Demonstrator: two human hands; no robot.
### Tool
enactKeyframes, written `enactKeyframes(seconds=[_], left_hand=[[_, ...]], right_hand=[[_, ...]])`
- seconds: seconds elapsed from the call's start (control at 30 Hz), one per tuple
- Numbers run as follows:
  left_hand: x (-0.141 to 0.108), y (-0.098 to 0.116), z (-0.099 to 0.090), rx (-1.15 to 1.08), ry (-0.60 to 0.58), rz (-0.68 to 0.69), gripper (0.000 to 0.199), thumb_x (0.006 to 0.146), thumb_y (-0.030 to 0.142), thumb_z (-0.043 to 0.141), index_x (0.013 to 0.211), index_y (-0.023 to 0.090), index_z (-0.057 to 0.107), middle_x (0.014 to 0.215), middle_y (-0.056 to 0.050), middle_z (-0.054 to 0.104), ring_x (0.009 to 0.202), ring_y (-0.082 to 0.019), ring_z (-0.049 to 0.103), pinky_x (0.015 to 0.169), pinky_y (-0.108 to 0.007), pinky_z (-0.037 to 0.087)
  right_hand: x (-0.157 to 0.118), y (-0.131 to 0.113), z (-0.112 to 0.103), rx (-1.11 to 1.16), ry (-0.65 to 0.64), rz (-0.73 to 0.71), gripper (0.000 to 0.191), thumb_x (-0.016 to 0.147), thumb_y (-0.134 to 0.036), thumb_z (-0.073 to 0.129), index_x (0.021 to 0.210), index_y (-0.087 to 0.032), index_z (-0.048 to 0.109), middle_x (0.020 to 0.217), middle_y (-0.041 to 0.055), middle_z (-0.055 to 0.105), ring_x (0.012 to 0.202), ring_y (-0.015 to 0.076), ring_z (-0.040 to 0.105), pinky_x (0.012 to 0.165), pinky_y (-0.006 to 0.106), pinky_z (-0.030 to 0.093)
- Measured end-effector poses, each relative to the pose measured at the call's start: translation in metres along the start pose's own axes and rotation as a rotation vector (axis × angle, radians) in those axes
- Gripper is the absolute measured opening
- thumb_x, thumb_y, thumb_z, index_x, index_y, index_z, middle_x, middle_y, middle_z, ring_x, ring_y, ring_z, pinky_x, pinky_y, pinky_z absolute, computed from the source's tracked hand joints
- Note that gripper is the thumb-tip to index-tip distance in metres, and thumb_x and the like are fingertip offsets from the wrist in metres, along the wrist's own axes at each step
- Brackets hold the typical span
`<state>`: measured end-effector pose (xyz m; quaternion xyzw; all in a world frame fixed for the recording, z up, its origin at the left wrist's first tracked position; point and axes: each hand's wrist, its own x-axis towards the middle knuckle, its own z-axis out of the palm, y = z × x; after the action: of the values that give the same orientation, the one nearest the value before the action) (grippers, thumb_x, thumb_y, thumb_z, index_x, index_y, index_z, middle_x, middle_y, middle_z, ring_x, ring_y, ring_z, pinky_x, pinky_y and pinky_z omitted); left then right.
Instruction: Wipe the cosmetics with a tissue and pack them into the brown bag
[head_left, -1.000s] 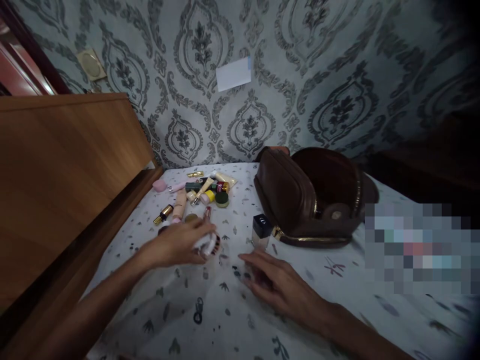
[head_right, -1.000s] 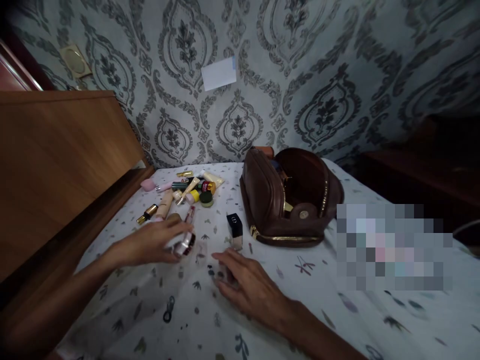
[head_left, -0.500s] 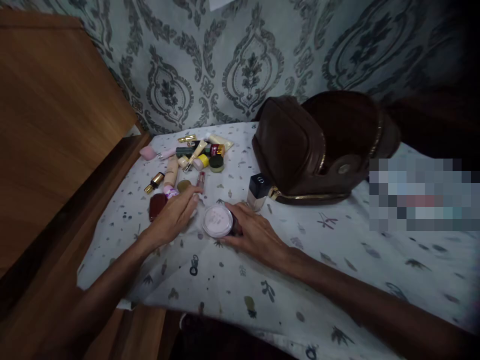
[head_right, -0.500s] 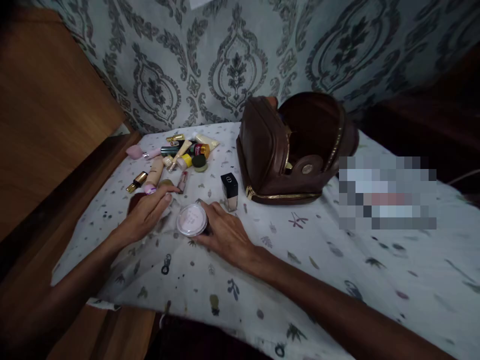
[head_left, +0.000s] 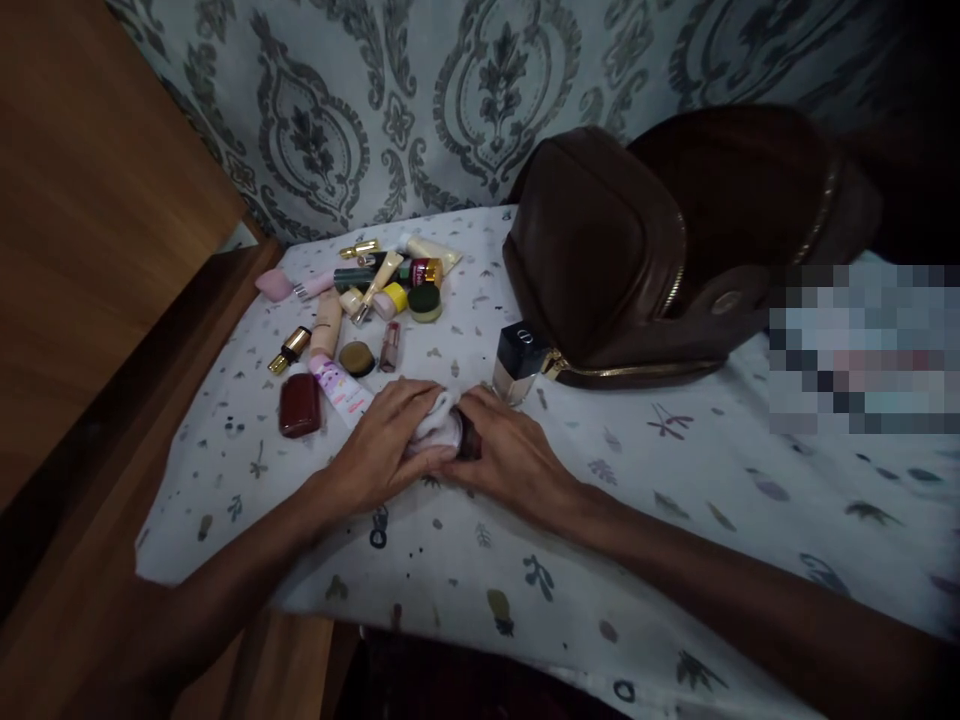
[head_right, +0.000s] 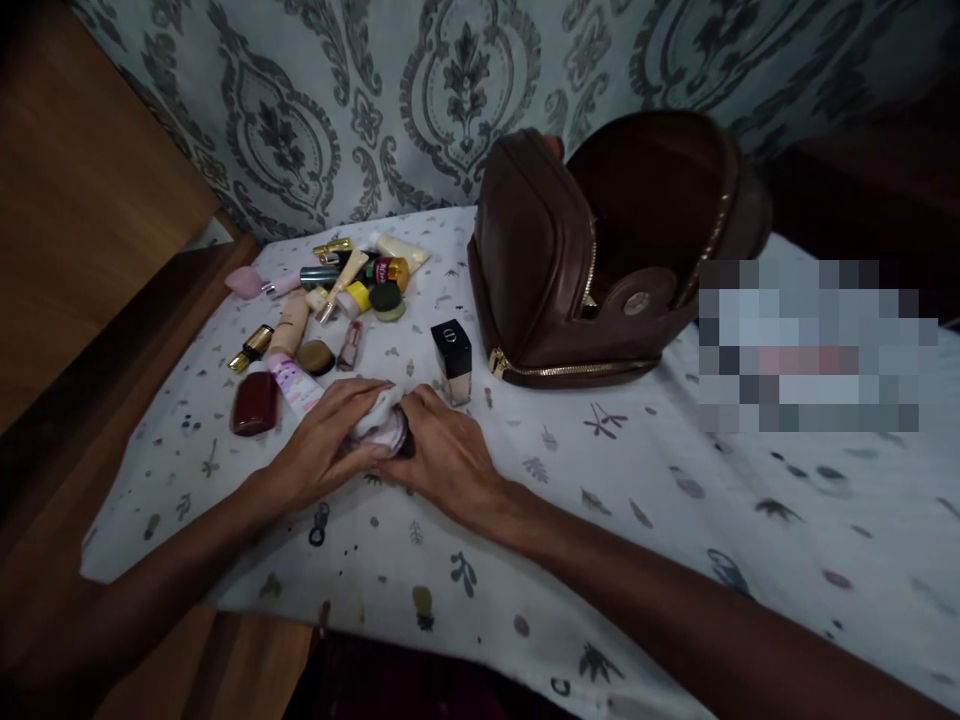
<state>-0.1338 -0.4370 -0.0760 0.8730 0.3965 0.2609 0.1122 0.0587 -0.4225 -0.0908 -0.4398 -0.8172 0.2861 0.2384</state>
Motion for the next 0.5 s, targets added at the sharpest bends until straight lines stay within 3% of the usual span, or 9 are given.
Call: enactKeyframes(seconds=[0.13,0.27,0.37,0.5], left_hand=[[-0.0033,-0.0085,-0.0008,-0.021,-0.012,0.157,0.062,0.093,0.038,0.061,0.148,0.017,0.039,0.14,-0.021,0.052,0.132,-0.033,0.049,0.11,-0.053,0.043],[-0.0021,-0.0119,0.001,-0.048,0.01,0.289,0.065,0.092,0.032,0.065,0.15,0.02,0.037,0.137,-0.02,0.056,0.134,-0.031,0.05,0.109,-0.056,0.044],[-0.0019,-0.0113,0.0018,-0.092,0.012,0.311,0.054,0.093,0.028,0.064,0.143,0.02,0.045,0.136,-0.019,0.057,0.134,-0.029,0.049,0.107,-0.054,0.046],[-0.0004,-0.012,-0.0015,-0.19,0.022,0.304,0.03,0.092,0.029,0.065,0.12,0.019,0.065,0.135,-0.018,0.057,0.134,-0.03,0.048,0.107,-0.053,0.045]], right_hand=[[-0.0008,0.0036,0.0014,-0.018,0.019,-0.011,0.035,0.077,-0.035,0.075,0.101,-0.015,0.058,0.1,0.0097,0.061,0.087,0.0248,0.06,0.074,0.038,0.05],[-0.002,0.0061,0.0024,0.007,0.033,-0.015,0.038,0.074,-0.032,0.078,0.104,-0.016,0.06,0.101,0.0088,0.062,0.088,0.0243,0.061,0.075,0.038,0.051],[-0.0023,0.0049,0.0021,0.027,0.033,-0.005,0.045,0.072,-0.028,0.08,0.111,-0.017,0.06,0.103,0.008,0.062,0.092,0.0248,0.062,0.079,0.038,0.051],[-0.0027,0.0019,0.0003,0.027,0.022,0.012,0.048,0.075,-0.036,0.078,0.115,-0.017,0.061,0.105,0.0098,0.062,0.092,0.0259,0.063,0.078,0.039,0.052]])
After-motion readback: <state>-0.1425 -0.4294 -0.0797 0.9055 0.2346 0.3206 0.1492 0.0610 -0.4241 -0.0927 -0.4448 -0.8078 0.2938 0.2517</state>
